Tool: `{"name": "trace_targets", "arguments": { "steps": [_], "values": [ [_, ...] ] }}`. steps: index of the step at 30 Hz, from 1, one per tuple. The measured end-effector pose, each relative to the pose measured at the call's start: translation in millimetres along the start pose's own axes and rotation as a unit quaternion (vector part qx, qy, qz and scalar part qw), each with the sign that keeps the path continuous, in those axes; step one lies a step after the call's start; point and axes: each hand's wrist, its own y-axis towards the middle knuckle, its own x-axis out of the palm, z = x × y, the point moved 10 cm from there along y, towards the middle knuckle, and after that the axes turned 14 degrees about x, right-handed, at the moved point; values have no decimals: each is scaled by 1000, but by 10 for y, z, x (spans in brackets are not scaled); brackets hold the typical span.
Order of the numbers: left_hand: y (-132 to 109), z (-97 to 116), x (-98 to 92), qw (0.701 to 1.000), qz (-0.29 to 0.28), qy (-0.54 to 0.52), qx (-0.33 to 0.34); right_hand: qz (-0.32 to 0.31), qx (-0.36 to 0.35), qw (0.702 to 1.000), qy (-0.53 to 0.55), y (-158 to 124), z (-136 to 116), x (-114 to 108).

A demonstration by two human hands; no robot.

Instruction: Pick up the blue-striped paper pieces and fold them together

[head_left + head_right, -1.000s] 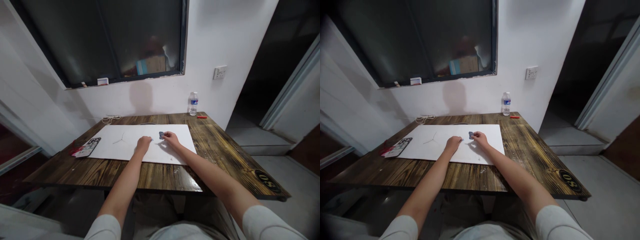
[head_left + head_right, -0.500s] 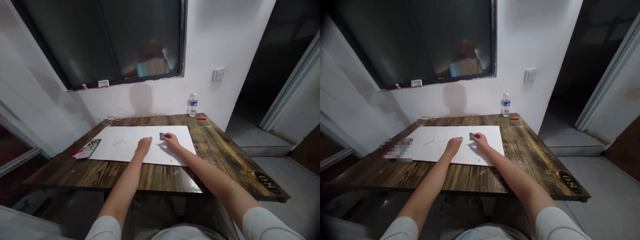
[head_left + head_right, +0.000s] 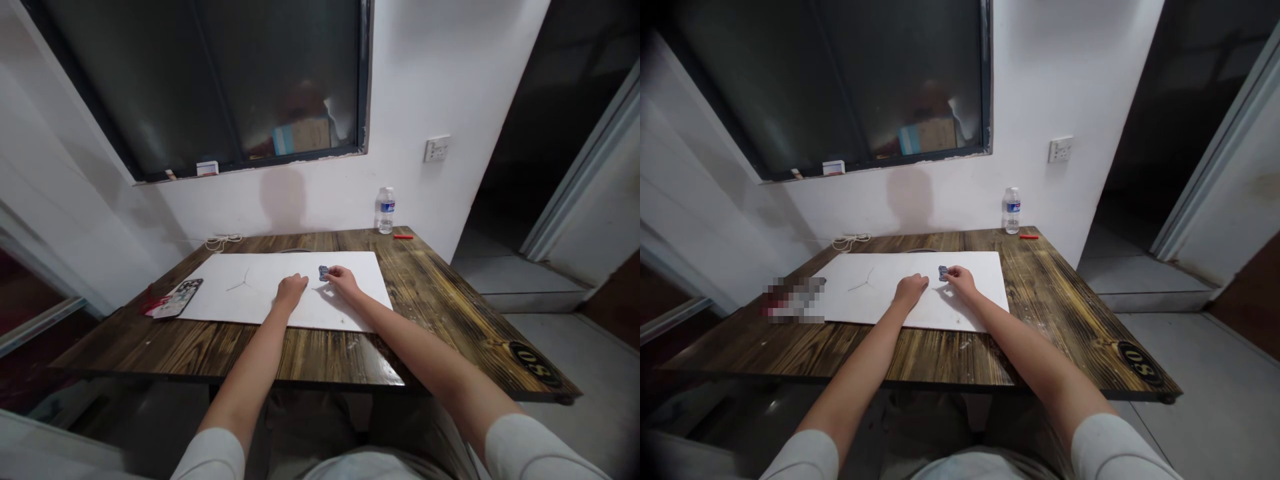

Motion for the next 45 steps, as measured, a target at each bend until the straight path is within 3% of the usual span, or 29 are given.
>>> {"name": "trace_targets", "arguments": {
  "steps": [16,24,30,34,40,45],
  "values": [
    [13,-34,11,1000,-19,-5,-6,10,0,1000,-15,8,9,-12],
    [-25,-75,-65,998,16,-32,-46,8,-4,1000,-2,7,6,-15],
    [-88,-147,-222,986,115,-87,-82,10,-5,1000,-15,22,23,-3],
    [-93,-44,-307,964,193,-176,-46,7,-16,999,-31,20,16,20],
    [-49,192,-336,934,241,-265,-16,15,-63,993,-99,-29,-50,41],
    [-49,218,-343,929,254,-269,-21,1,-70,991,-111,-62,-79,69]
  ]
}}
